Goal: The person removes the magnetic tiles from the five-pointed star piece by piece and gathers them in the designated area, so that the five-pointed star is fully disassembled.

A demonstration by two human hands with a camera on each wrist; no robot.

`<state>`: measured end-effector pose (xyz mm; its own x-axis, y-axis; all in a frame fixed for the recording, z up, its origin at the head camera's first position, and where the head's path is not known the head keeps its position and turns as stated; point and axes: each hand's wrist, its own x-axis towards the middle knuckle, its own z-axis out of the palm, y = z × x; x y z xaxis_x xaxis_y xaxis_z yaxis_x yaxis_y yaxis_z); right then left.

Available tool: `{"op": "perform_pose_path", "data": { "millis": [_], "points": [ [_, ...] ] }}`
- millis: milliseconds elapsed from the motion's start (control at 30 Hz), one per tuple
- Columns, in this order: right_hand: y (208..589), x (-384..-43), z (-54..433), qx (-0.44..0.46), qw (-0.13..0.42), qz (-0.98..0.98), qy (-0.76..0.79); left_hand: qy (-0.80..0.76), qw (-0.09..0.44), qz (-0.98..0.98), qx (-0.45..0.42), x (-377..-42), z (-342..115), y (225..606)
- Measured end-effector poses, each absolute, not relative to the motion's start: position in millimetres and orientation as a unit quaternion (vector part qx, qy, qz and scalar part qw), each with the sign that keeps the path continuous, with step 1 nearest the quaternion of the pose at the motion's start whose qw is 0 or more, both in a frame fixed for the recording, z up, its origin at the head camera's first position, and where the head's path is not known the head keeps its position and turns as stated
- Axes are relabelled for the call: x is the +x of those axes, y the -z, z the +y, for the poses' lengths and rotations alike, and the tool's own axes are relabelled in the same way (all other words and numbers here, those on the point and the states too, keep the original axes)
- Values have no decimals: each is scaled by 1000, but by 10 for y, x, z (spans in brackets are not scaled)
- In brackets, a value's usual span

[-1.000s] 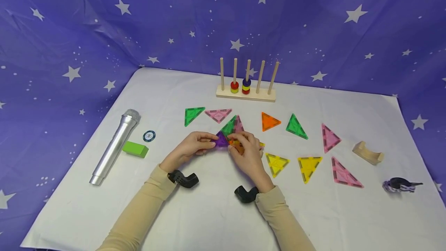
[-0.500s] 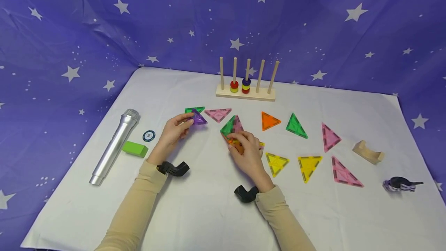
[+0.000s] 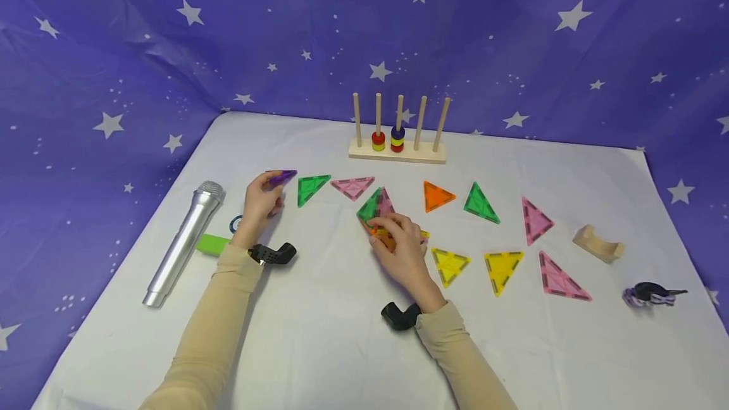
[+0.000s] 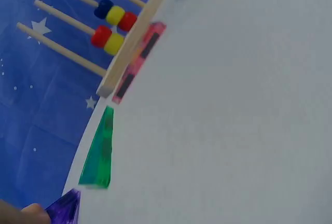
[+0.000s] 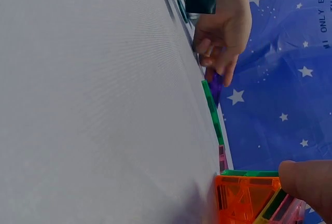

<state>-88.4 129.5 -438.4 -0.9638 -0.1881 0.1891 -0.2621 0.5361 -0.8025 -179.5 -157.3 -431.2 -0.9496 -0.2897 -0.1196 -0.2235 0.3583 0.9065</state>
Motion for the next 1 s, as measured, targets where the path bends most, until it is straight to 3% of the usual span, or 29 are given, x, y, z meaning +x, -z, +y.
{"op": "perform_pose_path", "data": {
  "millis": [167, 333, 433, 667, 867, 1000],
  "points": [
    [4385, -903, 1292, 133, 43, -876, -462, 364, 69, -919, 137, -1708, -1584, 4261],
    [4376, -898, 1294, 131, 40, -875, -464, 323, 80, -935, 126, -1635, -1422, 4161],
    [4370, -892, 1292, 132, 38, -874, -466, 328, 72, -940, 62, -1629, -1255, 4123],
    [4354, -891, 1295, 130, 41, -874, -467, 415, -67, -894, -152, -1682, -765, 4188],
    [4360, -883, 1282, 122, 38, -873, -471, 472, -215, -829, -210, -1760, -595, 4274],
    [4357, -884, 1305, 124, 32, -870, -477, 490, -255, -803, -225, -1762, -608, 4293]
  ]
}}
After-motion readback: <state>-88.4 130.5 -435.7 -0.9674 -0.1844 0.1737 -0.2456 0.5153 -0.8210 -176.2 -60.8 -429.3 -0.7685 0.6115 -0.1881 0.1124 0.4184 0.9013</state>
